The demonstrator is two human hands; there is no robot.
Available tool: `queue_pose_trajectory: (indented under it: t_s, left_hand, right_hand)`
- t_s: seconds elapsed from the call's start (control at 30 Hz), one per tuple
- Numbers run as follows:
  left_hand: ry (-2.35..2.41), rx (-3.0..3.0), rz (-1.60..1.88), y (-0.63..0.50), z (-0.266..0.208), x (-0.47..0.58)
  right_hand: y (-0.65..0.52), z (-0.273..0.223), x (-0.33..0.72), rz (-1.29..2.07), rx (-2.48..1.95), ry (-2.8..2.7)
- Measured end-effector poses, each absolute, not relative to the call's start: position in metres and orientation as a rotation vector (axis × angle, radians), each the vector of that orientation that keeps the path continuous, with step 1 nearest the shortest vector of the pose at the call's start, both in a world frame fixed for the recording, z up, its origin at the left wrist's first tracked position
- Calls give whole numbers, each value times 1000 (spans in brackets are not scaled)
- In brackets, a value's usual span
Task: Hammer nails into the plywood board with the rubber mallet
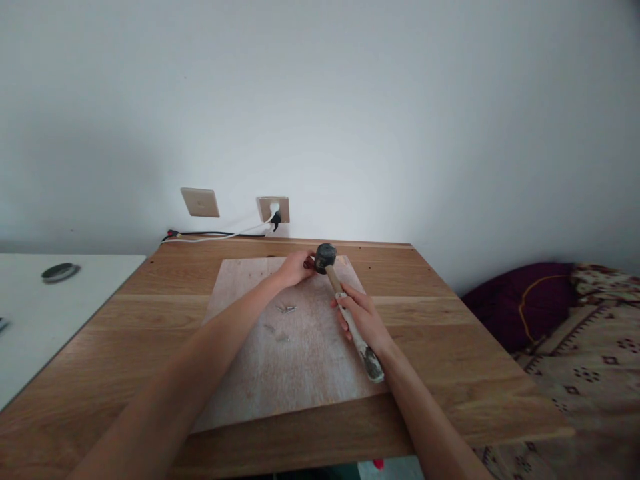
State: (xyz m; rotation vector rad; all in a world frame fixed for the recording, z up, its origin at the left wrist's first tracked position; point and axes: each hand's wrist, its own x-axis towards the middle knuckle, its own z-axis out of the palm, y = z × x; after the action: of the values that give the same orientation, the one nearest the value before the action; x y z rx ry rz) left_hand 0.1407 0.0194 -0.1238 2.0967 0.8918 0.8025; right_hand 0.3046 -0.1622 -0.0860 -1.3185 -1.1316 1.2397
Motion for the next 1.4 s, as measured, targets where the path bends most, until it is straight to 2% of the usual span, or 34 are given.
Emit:
queue_pose_trajectory:
  t_s: [0.23, 0.37, 0.57, 0.7, 0.87, 1.4]
  left_hand:
    - [831, 2306, 798, 13, -96, 94]
    - [777, 2649, 604, -12, -84, 77]
    - [864, 2976, 357, -41, -90, 90]
    - [915, 2867, 516, -29, -94, 96]
    - [1073, 2423, 847, -6, -102, 105]
    - [992, 2204, 922, -4, -118, 109]
  right_hand:
    - [-161, -87, 303, 1241, -1311, -1140]
    - [-161, -89, 303, 1245, -1299, -1106]
    - [-162, -88, 305, 1207, -1275, -1011]
    - [-161, -90, 307, 1223, -1292, -1014]
    - [-162, -88, 305, 1213, -1275, -1027]
    - [-165, -84, 303, 1239, -1283, -1039]
